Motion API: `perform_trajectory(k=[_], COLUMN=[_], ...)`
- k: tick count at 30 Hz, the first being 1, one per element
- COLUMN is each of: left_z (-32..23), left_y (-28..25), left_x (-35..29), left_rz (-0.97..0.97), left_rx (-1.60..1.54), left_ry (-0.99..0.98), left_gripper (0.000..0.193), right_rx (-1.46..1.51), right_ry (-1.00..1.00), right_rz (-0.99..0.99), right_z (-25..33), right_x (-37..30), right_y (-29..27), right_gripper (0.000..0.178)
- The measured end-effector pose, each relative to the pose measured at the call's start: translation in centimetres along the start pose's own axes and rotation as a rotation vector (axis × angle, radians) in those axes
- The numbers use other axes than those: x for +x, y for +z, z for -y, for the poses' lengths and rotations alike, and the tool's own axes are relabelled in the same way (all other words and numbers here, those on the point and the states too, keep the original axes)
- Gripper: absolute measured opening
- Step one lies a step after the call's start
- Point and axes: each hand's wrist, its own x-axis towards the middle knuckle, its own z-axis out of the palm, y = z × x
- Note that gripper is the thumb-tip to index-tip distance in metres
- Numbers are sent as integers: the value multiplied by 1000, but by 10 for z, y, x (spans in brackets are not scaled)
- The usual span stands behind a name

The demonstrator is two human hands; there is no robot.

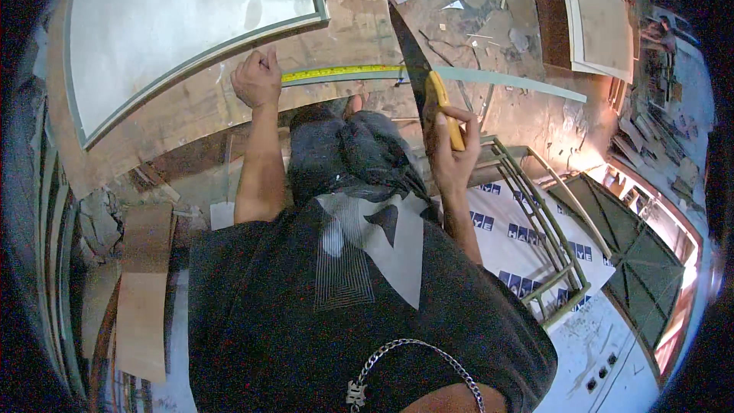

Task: The person measures a long, thin wooden strip using a tape measure and marks it with a pencil. They then use a hand saw to cut the strip at the marked point. The person repeats this process of measuring and cutting on the same strip multiple times.

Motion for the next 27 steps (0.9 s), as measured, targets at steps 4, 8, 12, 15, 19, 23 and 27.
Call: perform_trajectory(k=[4,8,12,15,19,23,27], left_z=[2,4,2,-1,1,0,4], left_y=[2,3,4,1,3,1,5], left_x=[-1,-1,0,1,0,3,1], left_rz=[-5,-18,-35,-54,-50,-18,-15], left_rx=[-3,-45,-25,-40,-19,-26,-45], left_ry=[18,20,20,34,28,13,10], left_gripper=[33,34,35,36,37,38,38], right_rx=[49,-13,9,53,-11,9,28], right_ry=[49,-77,-47,23,-16,-22,29], right_rz=[-7,-58,-31,4,18,7,29], right_z=[5,0,-3,-7,-6,-12,-7], right_x=[-3,0,2,0,1,2,1], right_y=[-9,-11,-9,-5,-1,2,3], right_gripper=[15,14,14,15,15,14,14])
